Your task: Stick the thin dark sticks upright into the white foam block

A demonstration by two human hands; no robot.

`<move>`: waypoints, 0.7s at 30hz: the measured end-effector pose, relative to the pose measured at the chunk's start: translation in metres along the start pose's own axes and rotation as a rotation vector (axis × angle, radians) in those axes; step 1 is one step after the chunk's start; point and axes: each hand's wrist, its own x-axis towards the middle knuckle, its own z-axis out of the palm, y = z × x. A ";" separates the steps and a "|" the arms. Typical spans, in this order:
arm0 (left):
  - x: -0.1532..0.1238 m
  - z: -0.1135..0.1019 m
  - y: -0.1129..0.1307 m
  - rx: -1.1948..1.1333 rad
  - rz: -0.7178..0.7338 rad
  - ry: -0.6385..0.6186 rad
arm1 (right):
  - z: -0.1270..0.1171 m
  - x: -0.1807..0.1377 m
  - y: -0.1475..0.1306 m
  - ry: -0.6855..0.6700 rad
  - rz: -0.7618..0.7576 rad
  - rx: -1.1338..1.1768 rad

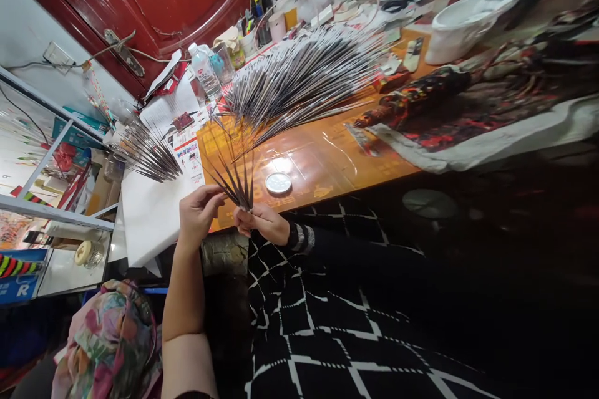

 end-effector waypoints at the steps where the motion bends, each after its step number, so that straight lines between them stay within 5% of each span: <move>1: -0.002 0.002 0.003 -0.004 0.004 -0.009 | 0.000 0.000 0.000 -0.001 -0.001 -0.018; 9: -0.016 -0.002 0.016 -0.007 0.005 -0.006 | 0.002 -0.002 0.000 -0.002 -0.007 -0.105; 12: -0.011 -0.026 0.016 0.083 0.075 0.260 | 0.002 -0.002 -0.001 0.005 -0.003 -0.094; 16: 0.020 -0.079 -0.009 0.514 0.170 0.655 | 0.003 -0.002 -0.002 0.009 0.002 -0.104; 21: 0.053 -0.111 -0.057 0.734 0.106 0.715 | 0.003 -0.002 -0.003 0.010 0.003 -0.081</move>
